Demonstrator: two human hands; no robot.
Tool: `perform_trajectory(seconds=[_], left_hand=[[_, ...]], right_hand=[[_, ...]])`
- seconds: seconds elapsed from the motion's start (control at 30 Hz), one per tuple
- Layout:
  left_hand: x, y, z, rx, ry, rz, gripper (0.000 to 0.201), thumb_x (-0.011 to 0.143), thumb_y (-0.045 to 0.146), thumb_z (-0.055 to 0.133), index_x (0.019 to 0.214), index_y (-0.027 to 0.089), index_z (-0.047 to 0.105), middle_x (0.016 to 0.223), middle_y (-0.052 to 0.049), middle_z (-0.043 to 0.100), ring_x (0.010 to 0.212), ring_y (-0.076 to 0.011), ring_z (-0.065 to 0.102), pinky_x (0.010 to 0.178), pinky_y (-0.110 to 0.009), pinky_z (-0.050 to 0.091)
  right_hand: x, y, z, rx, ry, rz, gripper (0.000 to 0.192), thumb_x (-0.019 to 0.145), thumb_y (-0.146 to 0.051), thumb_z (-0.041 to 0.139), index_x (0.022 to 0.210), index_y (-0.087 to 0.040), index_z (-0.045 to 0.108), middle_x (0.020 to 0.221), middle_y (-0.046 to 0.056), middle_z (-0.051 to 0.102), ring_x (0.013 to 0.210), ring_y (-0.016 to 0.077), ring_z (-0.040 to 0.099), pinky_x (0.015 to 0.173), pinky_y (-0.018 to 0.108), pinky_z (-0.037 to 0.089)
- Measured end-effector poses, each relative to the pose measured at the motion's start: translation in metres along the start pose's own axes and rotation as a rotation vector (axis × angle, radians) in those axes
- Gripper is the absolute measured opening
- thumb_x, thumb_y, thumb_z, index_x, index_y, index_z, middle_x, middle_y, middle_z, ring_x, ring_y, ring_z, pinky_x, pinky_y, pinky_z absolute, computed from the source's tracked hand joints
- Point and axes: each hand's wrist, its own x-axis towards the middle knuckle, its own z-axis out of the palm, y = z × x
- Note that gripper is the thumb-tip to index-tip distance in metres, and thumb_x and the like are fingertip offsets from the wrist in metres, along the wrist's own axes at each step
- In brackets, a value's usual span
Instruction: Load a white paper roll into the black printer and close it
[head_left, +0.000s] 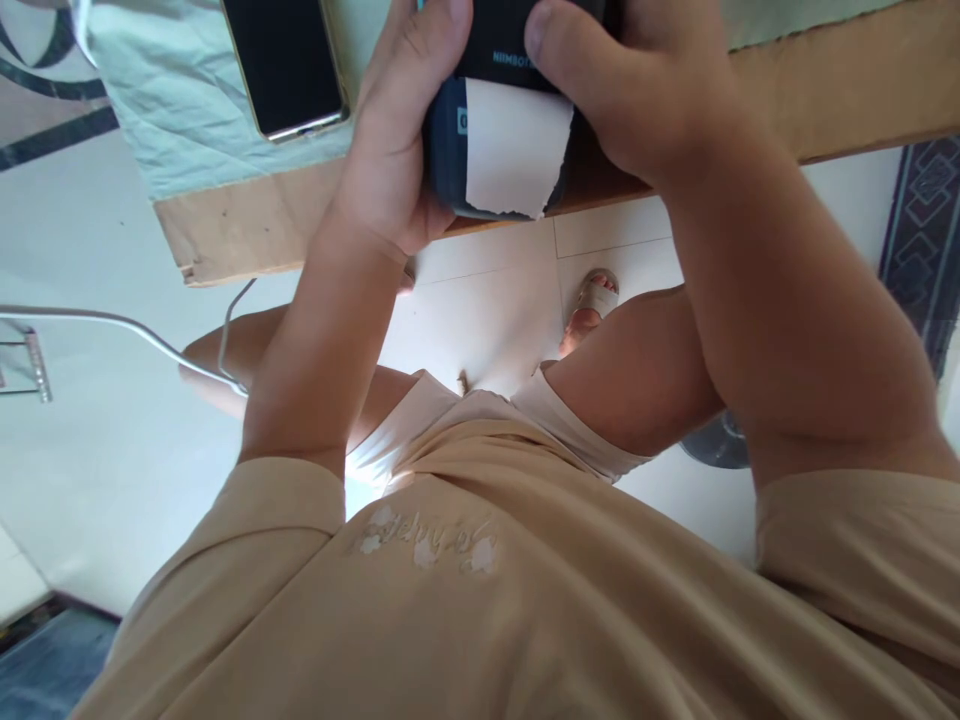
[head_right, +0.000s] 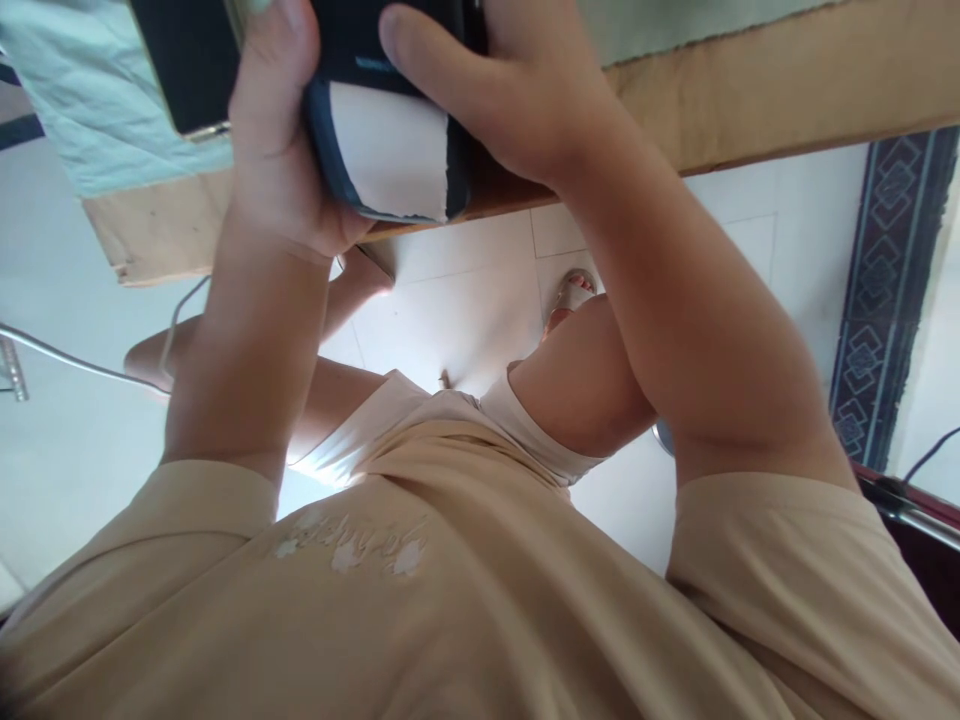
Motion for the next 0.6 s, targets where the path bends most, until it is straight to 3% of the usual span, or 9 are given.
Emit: perform_trajectory(seconds=[0.07,0.1,0.2,0.3,0.37,0.47,0.53,0.6], left_hand=[[-0.005,0.001,0.004,-0.017,-0.019,-0.034,0.056,0.109,0.045,0.046,0.154,0.011,0.046,0.139,-0.008,0.073,0.168,-0.0357,0.021,0.138,-0.06,0.028],[-0.005,0.001,0.003,-0.012,-0.024,-0.052,0.064,0.103,0.048,0.058,0.155,0.011,0.045,0.142,-0.009,0.072,0.167,-0.0395,0.019,0.138,-0.062,0.027],[-0.002,0.001,-0.004,0.027,-0.056,-0.019,0.074,0.09,0.055,0.075,0.149,0.018,0.05,0.143,-0.007,0.072,0.165,-0.0448,0.022,0.138,-0.064,0.027],[-0.002,0.002,-0.007,0.049,-0.094,0.046,0.049,0.094,0.052,0.072,0.133,0.025,0.06,0.146,-0.005,0.07,0.166,-0.0414,0.023,0.138,-0.066,0.028],[-0.004,0.004,-0.001,0.068,-0.085,0.034,0.039,0.099,0.044,0.066,0.133,0.026,0.06,0.148,-0.003,0.068,0.166,-0.0384,0.024,0.136,-0.066,0.031],[-0.009,0.008,0.015,0.016,-0.085,0.05,0.046,0.109,0.036,0.044,0.152,0.019,0.047,0.147,-0.007,0.069,0.165,-0.0375,0.029,0.131,-0.066,0.036],[-0.011,0.011,0.025,-0.096,0.006,0.058,0.052,0.112,0.021,0.029,0.162,0.01,0.029,0.145,-0.015,0.067,0.164,-0.0375,0.031,0.131,-0.066,0.035],[-0.011,0.013,0.028,-0.159,0.008,0.065,0.057,0.112,0.025,0.04,0.165,0.014,0.023,0.14,-0.014,0.069,0.163,-0.0359,0.034,0.132,-0.061,0.034]], right_hand=[[-0.001,0.002,0.0,-0.144,0.041,-0.076,0.055,0.087,-0.049,0.069,0.125,-0.008,0.069,0.115,-0.01,0.069,0.129,0.0143,0.062,0.122,0.025,0.04],[-0.002,0.003,0.001,-0.207,0.032,-0.123,0.061,0.09,-0.053,0.067,0.129,-0.007,0.067,0.121,-0.007,0.069,0.127,0.0134,0.063,0.12,0.024,0.042],[-0.006,0.001,0.003,-0.294,-0.003,-0.239,0.065,0.095,-0.059,0.059,0.135,-0.007,0.063,0.131,-0.002,0.066,0.126,0.0132,0.064,0.119,0.025,0.045],[-0.008,-0.003,0.004,-0.269,0.016,-0.222,0.055,0.094,-0.057,0.061,0.132,-0.017,0.066,0.128,-0.006,0.066,0.125,0.0133,0.065,0.117,0.026,0.048],[-0.008,-0.004,0.004,-0.262,0.026,-0.196,0.052,0.092,-0.056,0.062,0.129,-0.021,0.068,0.127,-0.009,0.067,0.125,0.0134,0.065,0.113,0.024,0.049],[-0.007,-0.003,0.003,-0.252,0.051,-0.2,0.043,0.09,-0.053,0.064,0.123,-0.026,0.073,0.123,-0.015,0.069,0.123,0.0128,0.066,0.112,0.021,0.048],[-0.007,0.0,0.003,-0.238,0.056,-0.206,0.036,0.091,-0.049,0.065,0.119,-0.03,0.075,0.12,-0.018,0.07,0.12,0.0114,0.066,0.112,0.019,0.047],[-0.007,0.003,0.002,-0.248,0.061,-0.21,0.038,0.092,-0.048,0.063,0.122,-0.028,0.074,0.12,-0.017,0.069,0.12,0.0114,0.065,0.113,0.02,0.047]])
